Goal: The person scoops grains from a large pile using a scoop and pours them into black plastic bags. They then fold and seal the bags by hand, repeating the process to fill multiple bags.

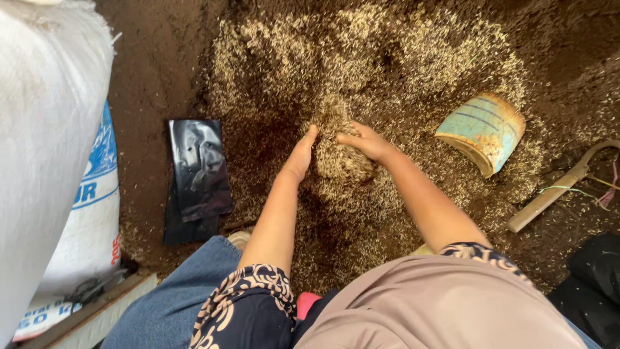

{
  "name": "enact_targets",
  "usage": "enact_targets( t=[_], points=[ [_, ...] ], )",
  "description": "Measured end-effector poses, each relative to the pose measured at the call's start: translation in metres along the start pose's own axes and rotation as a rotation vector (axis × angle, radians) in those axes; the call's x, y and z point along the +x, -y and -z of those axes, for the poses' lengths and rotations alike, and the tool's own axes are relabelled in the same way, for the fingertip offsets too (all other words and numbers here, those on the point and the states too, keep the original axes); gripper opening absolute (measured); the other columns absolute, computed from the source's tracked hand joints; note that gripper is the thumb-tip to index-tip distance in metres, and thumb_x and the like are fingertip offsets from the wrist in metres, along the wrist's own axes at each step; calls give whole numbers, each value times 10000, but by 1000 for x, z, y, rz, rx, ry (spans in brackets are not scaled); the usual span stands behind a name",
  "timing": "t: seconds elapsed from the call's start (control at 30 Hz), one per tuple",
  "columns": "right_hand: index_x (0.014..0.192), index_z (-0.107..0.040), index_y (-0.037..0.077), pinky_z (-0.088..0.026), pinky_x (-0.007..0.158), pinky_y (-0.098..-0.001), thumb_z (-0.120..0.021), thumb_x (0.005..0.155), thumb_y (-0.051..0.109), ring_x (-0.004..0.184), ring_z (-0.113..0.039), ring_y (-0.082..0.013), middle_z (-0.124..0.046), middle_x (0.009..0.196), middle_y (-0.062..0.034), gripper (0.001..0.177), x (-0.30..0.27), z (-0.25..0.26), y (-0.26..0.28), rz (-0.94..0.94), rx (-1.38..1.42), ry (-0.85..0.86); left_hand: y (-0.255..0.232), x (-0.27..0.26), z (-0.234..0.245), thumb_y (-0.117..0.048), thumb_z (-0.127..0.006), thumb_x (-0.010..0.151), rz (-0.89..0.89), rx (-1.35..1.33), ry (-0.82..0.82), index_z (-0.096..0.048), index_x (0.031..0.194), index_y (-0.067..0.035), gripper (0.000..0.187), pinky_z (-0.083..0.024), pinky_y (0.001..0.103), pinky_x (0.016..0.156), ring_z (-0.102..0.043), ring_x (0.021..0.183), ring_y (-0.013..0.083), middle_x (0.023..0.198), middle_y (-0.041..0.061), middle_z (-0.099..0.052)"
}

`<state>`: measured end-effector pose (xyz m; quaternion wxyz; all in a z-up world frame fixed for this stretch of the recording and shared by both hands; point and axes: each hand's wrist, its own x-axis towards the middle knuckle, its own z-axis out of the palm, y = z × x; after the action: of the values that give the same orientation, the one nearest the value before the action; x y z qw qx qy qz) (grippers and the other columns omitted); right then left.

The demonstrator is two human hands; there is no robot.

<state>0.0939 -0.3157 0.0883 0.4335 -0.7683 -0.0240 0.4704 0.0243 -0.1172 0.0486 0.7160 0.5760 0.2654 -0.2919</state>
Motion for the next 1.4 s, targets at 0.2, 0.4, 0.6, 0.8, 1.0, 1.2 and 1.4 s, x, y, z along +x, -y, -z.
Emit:
enact_targets(
  t=[0.2, 0.4, 0.6, 0.8, 1.0, 1.2, 1.4],
  points=[
    [1410, -587, 223, -427, 1124, -560, -676, 839, 533, 1325, -574, -297, -610, 1450, -75, 656, -39, 29, 8, 108, -518, 168, -39, -48, 29, -679, -626, 825, 185, 538, 177, -564, 1419, -147, 800, -157, 610, 1208, -246, 1536, 345, 1615, 140, -373],
    [1503, -479, 169, -327, 1209, -505, -555, 953, 503, 1482, -403, -297, -440, 1602, -83, 648, 7, 42, 4, 49, -401, -319, -28, -6, 58, -667, -492, 889, 156, 745, -368, -390, 1538, -182, 817, -233, 559, 1239, -298, 1516, 344, 1632, 133, -338],
    [1622, -134, 96, -130, 1212, -527, -519, 939, 611, 1535, -53, -343, -93, 1689, -149, 938, 88, -8, 6, 64, -317, -452, 14, 64, 39, -645, -344, 1025, 29, 710, -466, 69, 1634, -178, 872, 48, 574, 1234, 124, 1568, 341, 1718, 130, 140],
    [1598, -220, 24, -212, 1237, -497, -503, 899, 778, 1531, -183, -382, -234, 1654, -240, 1067, 115, -27, -11, 38, -310, -434, 42, 121, 5, -545, -294, 1045, -298, 375, -464, -201, 1631, -114, 734, -92, 503, 1262, -140, 1579, 343, 1695, 162, -187],
    [1390, -524, 19, -534, 1027, -465, -657, 834, 532, 1180, -659, -345, -665, 1285, -225, 769, 73, -18, -13, 34, -219, -125, 44, 73, 6, -499, -498, 1001, -277, -87, -260, -417, 1518, -21, 709, -326, 382, 1167, -446, 1422, 297, 1527, 134, -478],
    [1303, -592, 110, -549, 914, -472, -652, 785, 284, 1094, -622, -313, -658, 1176, -174, 550, -15, -12, 0, 180, -453, -5, 16, -15, -8, -395, -641, 917, -273, 350, -125, -686, 1278, -105, 466, -528, 402, 947, -681, 1051, 240, 1143, 92, -741],
    [1359, -589, 80, -476, 1111, -469, -633, 804, 333, 1322, -535, -317, -581, 1388, -166, 612, -62, -29, -7, 283, -743, -90, 20, -85, -33, -420, -630, 923, -398, 799, -178, -572, 1415, -164, 558, -423, 508, 1085, -562, 1241, 294, 1361, 136, -593]
  ],
)
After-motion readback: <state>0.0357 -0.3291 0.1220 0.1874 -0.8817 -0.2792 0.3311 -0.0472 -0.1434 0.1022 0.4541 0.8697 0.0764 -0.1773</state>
